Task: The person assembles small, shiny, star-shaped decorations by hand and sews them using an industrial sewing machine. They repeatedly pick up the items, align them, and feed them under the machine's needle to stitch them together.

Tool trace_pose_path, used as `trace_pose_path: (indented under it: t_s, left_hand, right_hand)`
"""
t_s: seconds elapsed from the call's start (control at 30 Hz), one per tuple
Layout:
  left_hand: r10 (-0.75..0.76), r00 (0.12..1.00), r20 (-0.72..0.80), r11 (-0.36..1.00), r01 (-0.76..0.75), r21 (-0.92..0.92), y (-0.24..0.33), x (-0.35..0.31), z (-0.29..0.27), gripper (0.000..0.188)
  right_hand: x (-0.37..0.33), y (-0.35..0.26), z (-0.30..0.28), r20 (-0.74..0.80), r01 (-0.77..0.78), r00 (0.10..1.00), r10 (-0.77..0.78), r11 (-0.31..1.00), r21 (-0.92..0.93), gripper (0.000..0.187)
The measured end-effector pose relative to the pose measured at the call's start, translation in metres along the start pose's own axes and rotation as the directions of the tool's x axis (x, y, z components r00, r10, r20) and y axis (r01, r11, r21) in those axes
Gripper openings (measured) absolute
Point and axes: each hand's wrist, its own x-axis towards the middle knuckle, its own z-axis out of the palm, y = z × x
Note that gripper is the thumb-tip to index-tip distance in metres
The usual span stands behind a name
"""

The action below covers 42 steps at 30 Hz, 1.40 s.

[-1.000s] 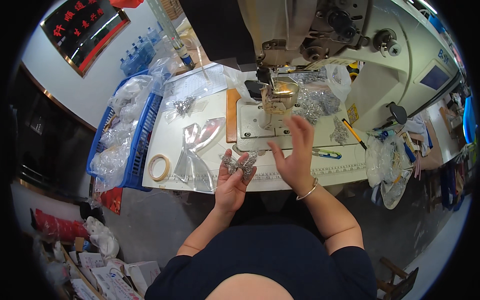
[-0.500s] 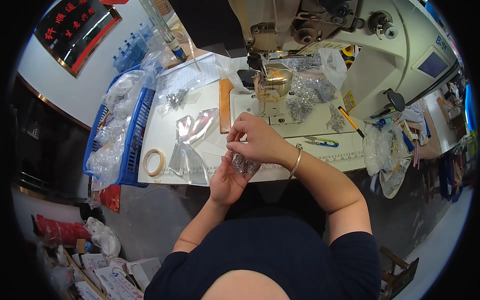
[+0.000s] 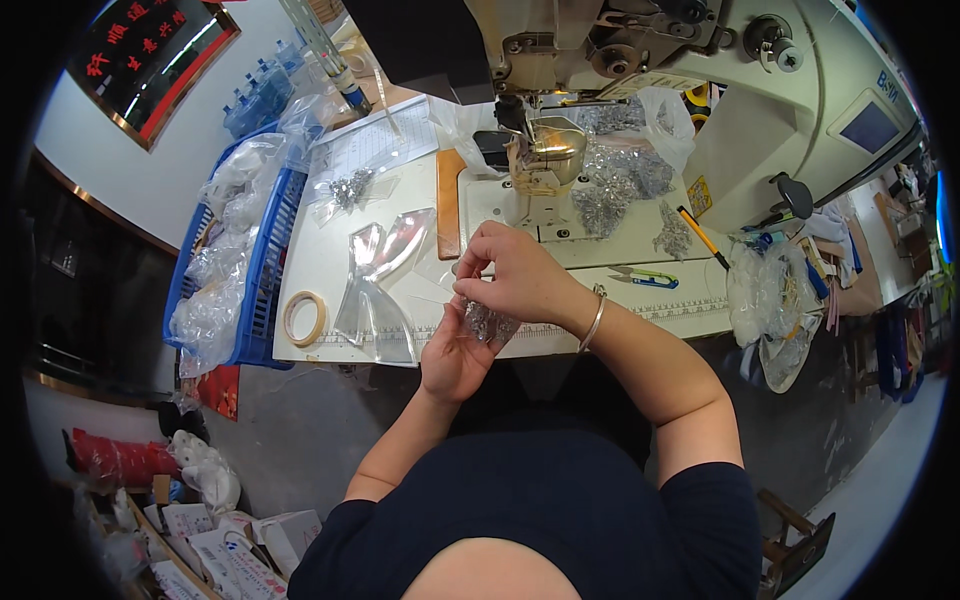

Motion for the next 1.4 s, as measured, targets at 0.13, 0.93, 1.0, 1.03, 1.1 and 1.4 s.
trace_pose_path:
  t_s: [0.13, 0.93, 1.0, 1.03, 1.1, 1.4]
  left_hand:
    - [0.019, 0.999, -0.028, 0.999, -0.018, 0.029, 0.000, 0.000, -0.001, 0.049]
    - [0.187, 0.959, -0.214, 0.978, -0.160, 0.136, -0.014, -0.002, -0.001, 0.046]
    - [0.205, 0.951, -0.231, 0.974, -0.174, 0.148, -0.013, -0.002, -0.003, 0.044]
    - [0.217, 0.946, -0.240, 0.971, -0.184, 0.154, -0.013, -0.003, -0.003, 0.043]
    - [0.243, 0.930, -0.276, 0.961, -0.192, 0.201, -0.012, -0.004, -0.004, 0.039]
    - [0.314, 0.914, -0.259, 0.923, -0.230, 0.307, -0.017, -0.003, -0.009, 0.040]
  right_hand:
    - [0.000, -0.001, 0.001, -0.019, 0.002, 1.000, -0.002, 1.000, 0.004, 0.011]
    - [0.012, 0.007, 0.016, -0.008, -0.002, 1.000, 0.001, 0.999, -0.048, 0.013]
    - [0.013, 0.008, 0.016, 0.015, -0.002, 1.000, 0.002, 0.999, -0.049, 0.015]
    - [0.014, 0.009, 0.015, 0.029, 0.001, 1.000, 0.000, 0.999, -0.051, 0.017]
    - [0.012, 0.013, 0.011, -0.036, -0.021, 0.999, 0.022, 1.000, 0.016, 0.028]
    - [-0.008, 0.014, 0.003, -0.005, 0.050, 0.999, -0.050, 0.997, -0.056, 0.027]
